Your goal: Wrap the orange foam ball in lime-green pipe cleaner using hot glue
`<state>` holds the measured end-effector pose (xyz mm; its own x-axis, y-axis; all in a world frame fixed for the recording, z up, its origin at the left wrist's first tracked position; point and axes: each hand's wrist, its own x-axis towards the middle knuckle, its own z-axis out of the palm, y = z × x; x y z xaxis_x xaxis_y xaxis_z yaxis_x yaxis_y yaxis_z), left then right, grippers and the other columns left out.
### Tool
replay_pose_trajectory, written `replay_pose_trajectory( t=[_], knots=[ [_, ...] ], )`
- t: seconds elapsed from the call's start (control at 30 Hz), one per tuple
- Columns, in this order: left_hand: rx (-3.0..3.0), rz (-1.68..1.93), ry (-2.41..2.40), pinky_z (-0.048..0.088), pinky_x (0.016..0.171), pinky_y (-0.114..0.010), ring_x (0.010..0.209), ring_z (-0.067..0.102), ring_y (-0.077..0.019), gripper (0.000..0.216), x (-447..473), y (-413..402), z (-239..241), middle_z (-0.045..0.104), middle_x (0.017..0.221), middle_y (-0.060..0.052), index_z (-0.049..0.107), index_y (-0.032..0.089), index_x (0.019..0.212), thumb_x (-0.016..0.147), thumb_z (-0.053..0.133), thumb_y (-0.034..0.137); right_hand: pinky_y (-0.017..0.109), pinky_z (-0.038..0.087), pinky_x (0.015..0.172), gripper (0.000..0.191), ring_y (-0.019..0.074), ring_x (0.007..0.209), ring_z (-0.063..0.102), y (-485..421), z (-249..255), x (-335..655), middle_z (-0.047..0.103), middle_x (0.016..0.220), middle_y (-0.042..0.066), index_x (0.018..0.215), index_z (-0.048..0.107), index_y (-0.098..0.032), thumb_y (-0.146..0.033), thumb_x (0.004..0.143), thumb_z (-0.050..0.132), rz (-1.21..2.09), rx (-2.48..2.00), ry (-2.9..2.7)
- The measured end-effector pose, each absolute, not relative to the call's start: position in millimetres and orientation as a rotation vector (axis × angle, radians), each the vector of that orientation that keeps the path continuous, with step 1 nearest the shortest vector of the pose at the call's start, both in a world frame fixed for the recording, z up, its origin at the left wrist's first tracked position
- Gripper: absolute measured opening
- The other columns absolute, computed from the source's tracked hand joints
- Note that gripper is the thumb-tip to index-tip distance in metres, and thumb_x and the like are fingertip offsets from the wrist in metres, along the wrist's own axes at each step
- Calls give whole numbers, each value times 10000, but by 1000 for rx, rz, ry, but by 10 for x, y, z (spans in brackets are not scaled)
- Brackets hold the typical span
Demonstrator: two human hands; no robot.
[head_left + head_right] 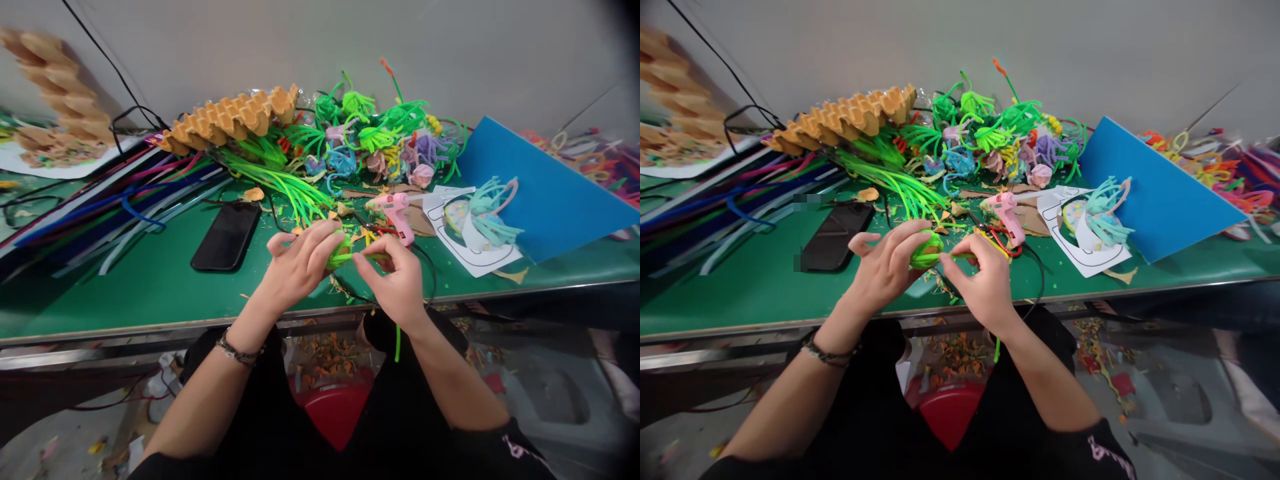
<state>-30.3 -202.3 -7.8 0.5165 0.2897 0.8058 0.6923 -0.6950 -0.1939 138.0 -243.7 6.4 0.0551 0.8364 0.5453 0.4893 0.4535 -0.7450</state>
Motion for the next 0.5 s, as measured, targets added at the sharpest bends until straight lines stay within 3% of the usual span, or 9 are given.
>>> replay_pose_trajectory(
  t=[0.5],
  knots=[
    [-2246,-1107,-748,227,834,-323,994,661,-152,268,-300,-2063,-70,712,1106,-106,454,157,1155,889,476,123,212,318,491,130,61,524,381,-2460,138,1353,455,592,-64,644,490,-194,-185,738,578,621,-1221,-1497]
  ],
)
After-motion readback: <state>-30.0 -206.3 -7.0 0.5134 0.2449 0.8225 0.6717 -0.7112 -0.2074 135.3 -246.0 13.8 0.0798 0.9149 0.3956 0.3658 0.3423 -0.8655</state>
